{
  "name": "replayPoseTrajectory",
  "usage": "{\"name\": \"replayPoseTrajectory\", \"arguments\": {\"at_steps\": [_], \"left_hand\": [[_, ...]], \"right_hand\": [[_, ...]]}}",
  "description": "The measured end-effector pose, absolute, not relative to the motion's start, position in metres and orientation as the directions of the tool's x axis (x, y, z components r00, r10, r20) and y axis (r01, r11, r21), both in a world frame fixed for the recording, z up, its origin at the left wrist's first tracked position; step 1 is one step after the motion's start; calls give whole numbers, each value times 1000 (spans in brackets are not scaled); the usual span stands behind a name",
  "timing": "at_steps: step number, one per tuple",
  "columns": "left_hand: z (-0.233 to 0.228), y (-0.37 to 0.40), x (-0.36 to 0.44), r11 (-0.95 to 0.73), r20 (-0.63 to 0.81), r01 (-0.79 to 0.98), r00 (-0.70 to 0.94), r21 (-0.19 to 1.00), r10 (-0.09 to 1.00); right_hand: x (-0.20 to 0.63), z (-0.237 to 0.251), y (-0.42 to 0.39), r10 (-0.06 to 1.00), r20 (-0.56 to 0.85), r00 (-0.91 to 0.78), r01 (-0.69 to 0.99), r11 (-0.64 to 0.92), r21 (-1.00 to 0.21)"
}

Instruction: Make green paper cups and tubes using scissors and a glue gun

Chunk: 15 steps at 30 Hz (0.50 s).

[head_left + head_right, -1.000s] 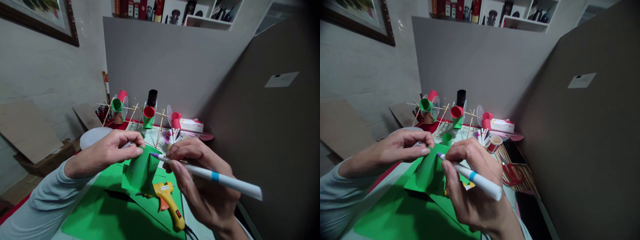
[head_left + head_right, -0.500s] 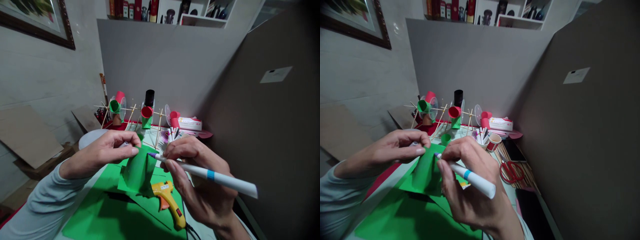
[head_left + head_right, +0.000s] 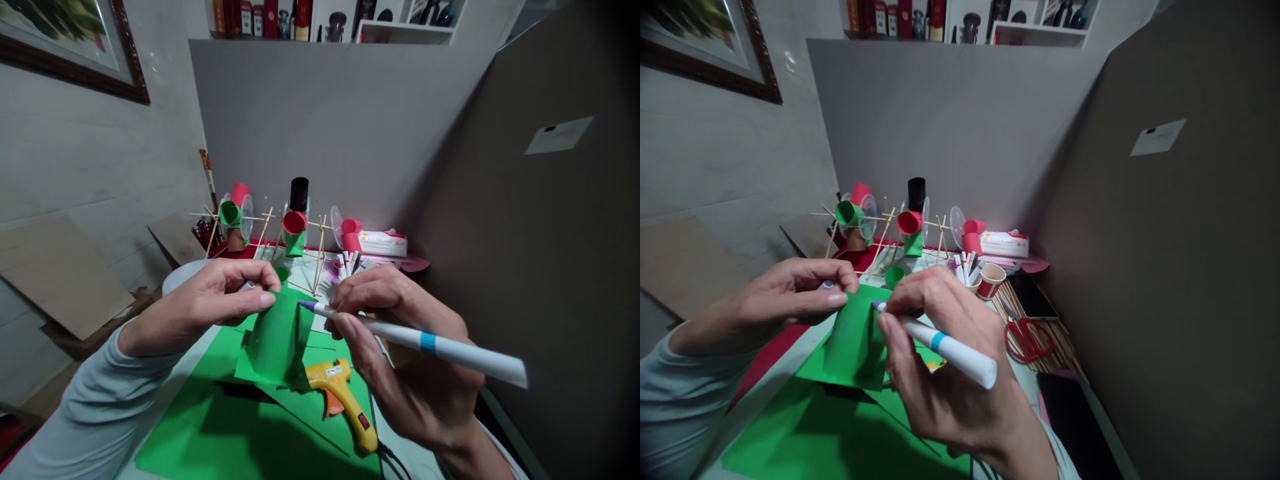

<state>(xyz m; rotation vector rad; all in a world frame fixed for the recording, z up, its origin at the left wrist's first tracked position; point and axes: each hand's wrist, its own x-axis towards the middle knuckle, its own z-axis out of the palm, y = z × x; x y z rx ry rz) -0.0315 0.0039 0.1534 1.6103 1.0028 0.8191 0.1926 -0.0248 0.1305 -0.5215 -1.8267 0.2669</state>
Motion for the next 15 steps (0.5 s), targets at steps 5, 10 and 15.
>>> {"name": "replayPoseTrajectory", "arguments": {"at_steps": [5, 10, 15], "left_hand": [[154, 3, -31, -114, 20, 205, 413, 972, 910], [154, 3, -32, -93, 2, 209, 402, 974, 916], [154, 5, -33, -86, -9, 216, 403, 973, 915]], "right_hand": [[193, 131, -26, 481, 844, -237, 217, 873, -437], [193, 134, -27, 471, 843, -260, 214, 879, -425], [194, 134, -25, 470, 852, -231, 216, 879, -426]]}}
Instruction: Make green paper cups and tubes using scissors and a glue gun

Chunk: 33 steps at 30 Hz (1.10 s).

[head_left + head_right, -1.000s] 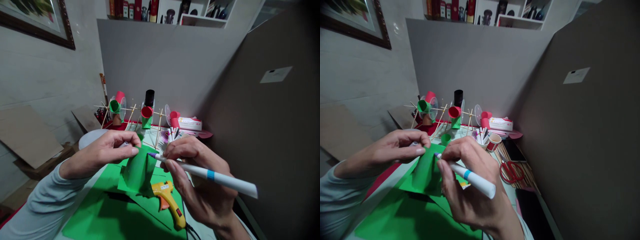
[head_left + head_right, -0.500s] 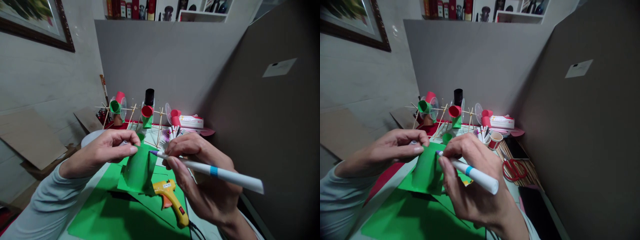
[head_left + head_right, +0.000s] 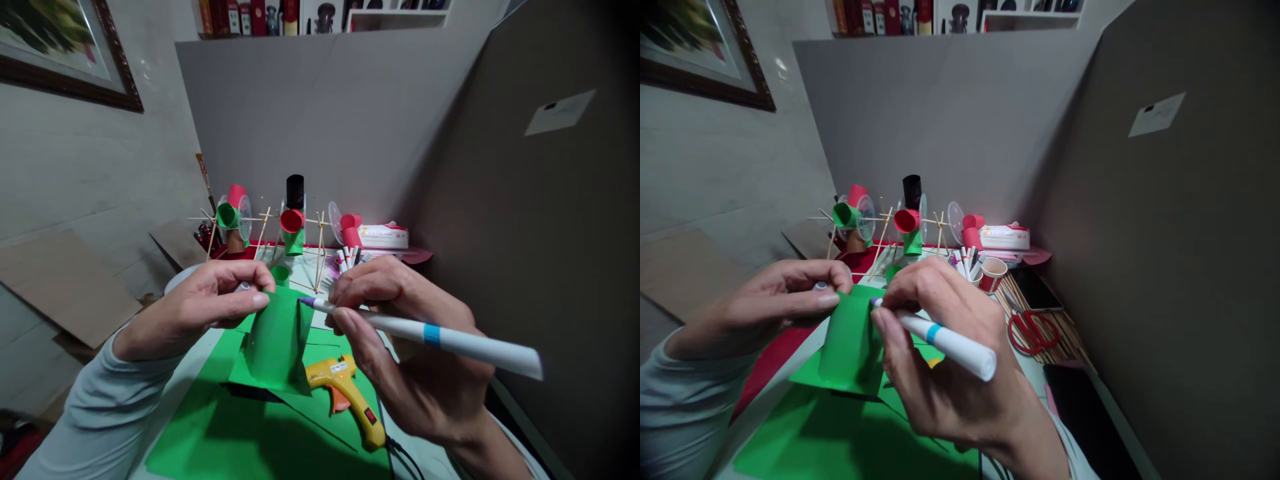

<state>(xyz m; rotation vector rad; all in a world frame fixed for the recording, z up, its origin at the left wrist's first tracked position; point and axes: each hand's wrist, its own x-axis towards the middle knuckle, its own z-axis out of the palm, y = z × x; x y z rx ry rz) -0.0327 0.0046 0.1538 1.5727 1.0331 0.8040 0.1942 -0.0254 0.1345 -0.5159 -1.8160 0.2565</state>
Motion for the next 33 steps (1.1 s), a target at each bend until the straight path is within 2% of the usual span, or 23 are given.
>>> {"name": "replayPoseTrajectory", "arguments": {"at_steps": [7, 13, 16, 19, 22, 28, 33], "left_hand": [[151, 6, -35, -75, -5, 177, 415, 981, 910], [146, 12, -39, -43, -12, 115, 439, 992, 898], [143, 19, -42, -15, -16, 62, 473, 998, 881], [139, 25, -45, 31, -25, -2, 541, 1000, 841], [136, 30, -46, 57, -28, -33, 576, 998, 817], [135, 29, -40, 25, 11, -57, 556, 998, 831], [140, 24, -37, -169, 129, 70, 388, 983, 912]], "right_hand": [[194, 136, -30, 447, 864, -233, 215, 890, -402], [197, 131, -24, 436, 893, -112, 173, 893, -415], [201, 131, -14, 471, 857, -207, 220, 876, -429], [203, 133, -8, 552, 734, -396, 336, 831, -444], [202, 136, -8, 603, 621, -501, 378, 798, -470], [205, 135, -10, 642, 567, -516, 356, 763, -540], [211, 134, -3, 687, 507, -521, 293, 702, -650]]}}
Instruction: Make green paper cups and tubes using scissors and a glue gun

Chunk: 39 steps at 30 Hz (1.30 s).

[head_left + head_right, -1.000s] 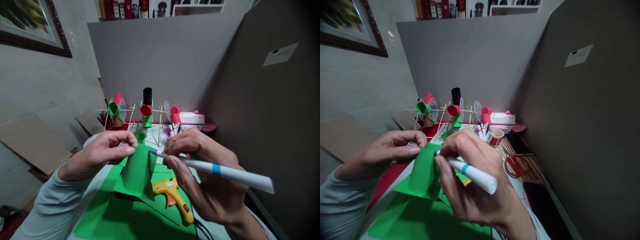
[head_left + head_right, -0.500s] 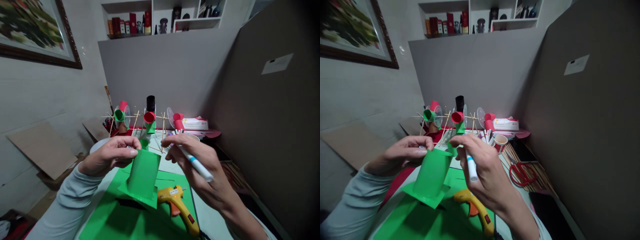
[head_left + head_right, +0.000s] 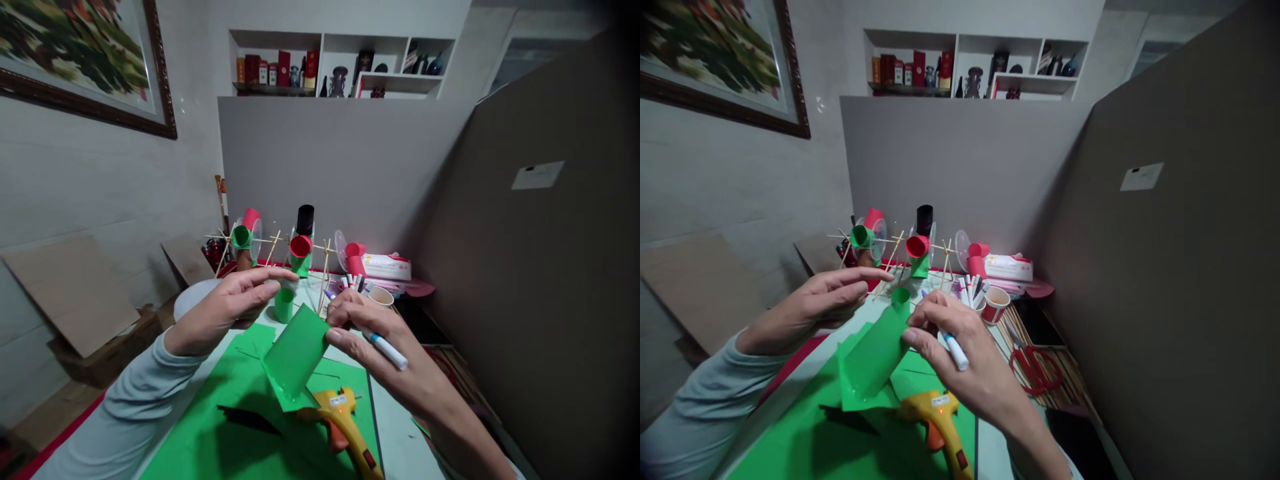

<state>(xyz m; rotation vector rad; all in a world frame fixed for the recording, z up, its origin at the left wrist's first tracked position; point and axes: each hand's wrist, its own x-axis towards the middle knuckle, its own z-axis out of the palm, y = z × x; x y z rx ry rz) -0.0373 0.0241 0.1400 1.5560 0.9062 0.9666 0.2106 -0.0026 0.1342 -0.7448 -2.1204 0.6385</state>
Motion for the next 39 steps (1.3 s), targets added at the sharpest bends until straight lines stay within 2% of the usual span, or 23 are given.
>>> {"name": "replayPoseTrajectory", "arguments": {"at_steps": [5, 12, 22, 30, 32, 34, 37, 39], "left_hand": [[146, 15, -35, -319, 211, 268, 365, 909, 907], [150, 5, -30, -477, 263, 346, 513, 808, 817], [151, 8, -33, -457, 122, 494, 569, 740, 813], [149, 13, -33, -451, 109, 481, 584, 752, 804], [148, 14, -34, -442, 119, 472, 569, 763, 813], [148, 15, -34, -419, 125, 460, 544, 783, 830], [148, 15, -34, -375, 117, 427, 519, 823, 847], [149, 14, -33, -357, 112, 402, 518, 843, 848]], "right_hand": [[210, 132, 2, 715, 457, -529, 260, 650, -714], [207, 129, 0, 679, 495, -542, 282, 702, -654], [206, 132, 0, 676, 448, -586, 313, 698, -644], [204, 131, 2, 697, 435, -570, 380, 693, -612], [204, 130, 1, 716, 477, -509, 401, 688, -605], [205, 130, -2, 746, 552, -373, 383, 666, -641], [206, 132, -9, 772, 623, -124, 220, 634, -742], [205, 133, -14, 760, 648, -55, 84, 650, -755]]}}
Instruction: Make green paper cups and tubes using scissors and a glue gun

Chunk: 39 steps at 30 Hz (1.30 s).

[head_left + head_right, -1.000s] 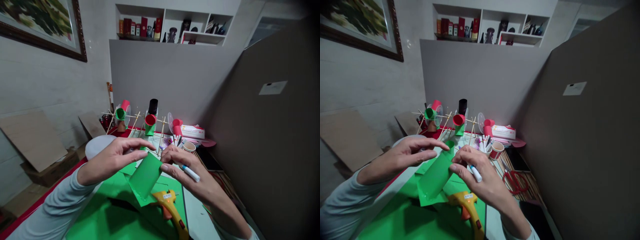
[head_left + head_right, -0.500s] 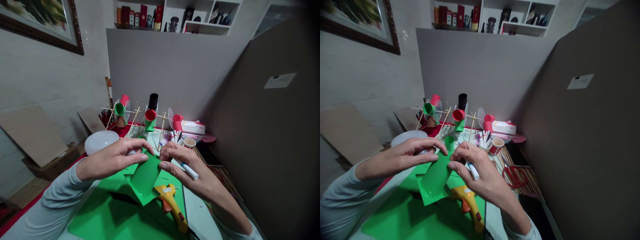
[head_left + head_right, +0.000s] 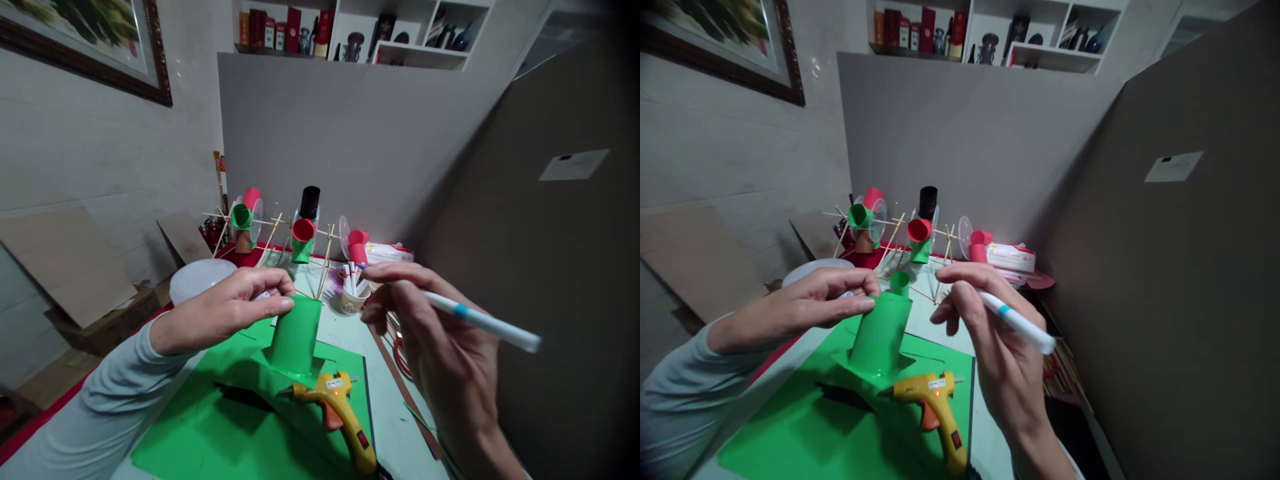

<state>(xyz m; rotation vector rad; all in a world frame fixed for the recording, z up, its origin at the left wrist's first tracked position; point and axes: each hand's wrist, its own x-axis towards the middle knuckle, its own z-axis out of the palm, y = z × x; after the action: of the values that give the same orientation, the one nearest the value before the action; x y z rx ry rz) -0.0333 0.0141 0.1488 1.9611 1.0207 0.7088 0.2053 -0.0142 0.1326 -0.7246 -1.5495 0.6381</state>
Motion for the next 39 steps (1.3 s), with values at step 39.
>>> {"name": "replayPoseTrajectory", "arguments": {"at_steps": [39], "left_hand": [[153, 9, -33, -307, 51, 355, 577, 883, 815]], "right_hand": [[192, 123, -23, 675, 702, -226, 63, 729, -681]]}}
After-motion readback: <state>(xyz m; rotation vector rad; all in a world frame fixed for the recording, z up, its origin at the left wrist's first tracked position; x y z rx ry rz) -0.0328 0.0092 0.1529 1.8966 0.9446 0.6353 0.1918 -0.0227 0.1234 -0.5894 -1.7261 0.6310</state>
